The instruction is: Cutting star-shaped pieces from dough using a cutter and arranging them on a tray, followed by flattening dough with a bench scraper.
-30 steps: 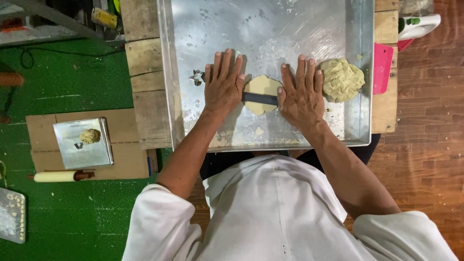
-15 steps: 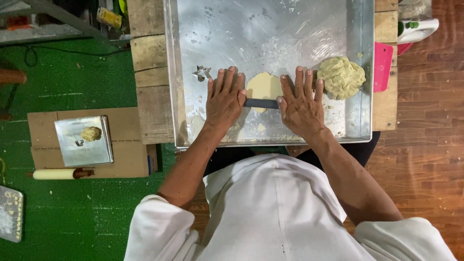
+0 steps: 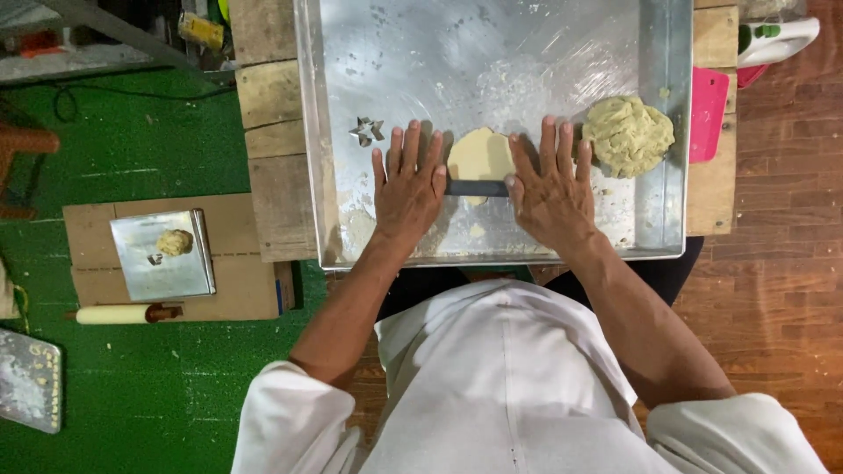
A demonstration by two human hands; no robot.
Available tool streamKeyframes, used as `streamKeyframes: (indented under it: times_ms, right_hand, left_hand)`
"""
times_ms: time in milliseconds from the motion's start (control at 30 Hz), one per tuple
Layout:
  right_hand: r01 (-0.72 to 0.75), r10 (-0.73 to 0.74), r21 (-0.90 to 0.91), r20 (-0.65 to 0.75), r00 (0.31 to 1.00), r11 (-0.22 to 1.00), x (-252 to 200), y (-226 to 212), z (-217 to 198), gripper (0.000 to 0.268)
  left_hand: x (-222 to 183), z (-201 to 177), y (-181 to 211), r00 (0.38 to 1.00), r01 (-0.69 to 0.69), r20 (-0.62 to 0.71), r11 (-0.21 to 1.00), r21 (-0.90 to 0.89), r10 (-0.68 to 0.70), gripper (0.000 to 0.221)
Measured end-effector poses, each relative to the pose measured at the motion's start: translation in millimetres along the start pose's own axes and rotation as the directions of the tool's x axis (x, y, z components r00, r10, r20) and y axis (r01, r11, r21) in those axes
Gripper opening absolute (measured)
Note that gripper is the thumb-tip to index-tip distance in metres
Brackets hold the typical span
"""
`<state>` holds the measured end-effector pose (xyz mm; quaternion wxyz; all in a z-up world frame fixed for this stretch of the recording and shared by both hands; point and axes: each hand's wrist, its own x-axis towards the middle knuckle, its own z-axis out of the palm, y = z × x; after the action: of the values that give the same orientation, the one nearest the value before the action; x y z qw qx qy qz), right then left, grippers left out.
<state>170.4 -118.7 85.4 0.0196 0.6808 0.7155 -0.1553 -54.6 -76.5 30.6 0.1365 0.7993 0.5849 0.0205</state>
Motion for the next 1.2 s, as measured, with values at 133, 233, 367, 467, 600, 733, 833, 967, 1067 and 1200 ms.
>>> streamKeyframes:
  times_ms: [133,233,367,467,600,733,833,967,1067,1200]
  right_hand:
    - [0.048,-0.045,0.006,-0.231,0.972,0.999,35,11,8,0.057]
    - [0.07,-0.078,-0.04,-0.236,0.969,0.997,55,18,3,0.061]
    - [0.037,-0.043,-0.028,-0.234,0.971,0.999,71,20,-9,0.061]
    - [0.022,-0.03,-0.038,-0.231,0.972,0.999,84,25,-10,0.064]
    - [0.091,-0.094,-0.025,-0.367,0.925,0.995,95,34,0,0.053]
    - [0.099,-0.103,-0.034,-0.469,0.877,0.995,103,38,3,0.046]
    - [0.106,-0.109,-0.039,-0.554,0.826,0.994,114,49,13,0.041]
    - [0.127,-0.157,-0.093,-0.674,0.722,0.987,118,49,8,0.031]
    - [0.135,-0.165,-0.098,-0.679,0.716,0.986,118,47,6,0.031]
    - [0.119,-0.109,-0.016,-0.538,0.836,0.993,114,46,9,0.043]
  left_hand:
    - [39,4,-7,0.998,0.002,-0.063,0.998,-0.057,-0.005,0.055]
    - [57,6,-10,0.973,-0.037,-0.225,0.997,0.06,0.05,0.055]
    - [79,-1,-11,0.983,-0.027,-0.184,1.0,-0.009,0.025,0.056]
    - [96,-6,-9,0.981,-0.017,-0.196,0.999,-0.05,0.007,0.055]
    - [112,-12,-8,0.951,-0.051,-0.305,0.998,0.026,0.056,0.05]
    - [131,-9,-7,0.887,-0.055,-0.457,0.998,0.032,0.064,0.042]
    - [154,-14,-5,0.853,-0.087,-0.514,0.996,0.033,0.092,0.037]
    - [181,-7,-5,0.829,-0.122,-0.542,0.991,0.061,0.135,0.034]
    - [185,-6,-6,0.817,-0.118,-0.563,0.992,0.046,0.123,0.035]
    - [172,3,-10,0.925,-0.057,-0.372,0.996,0.071,0.079,0.05]
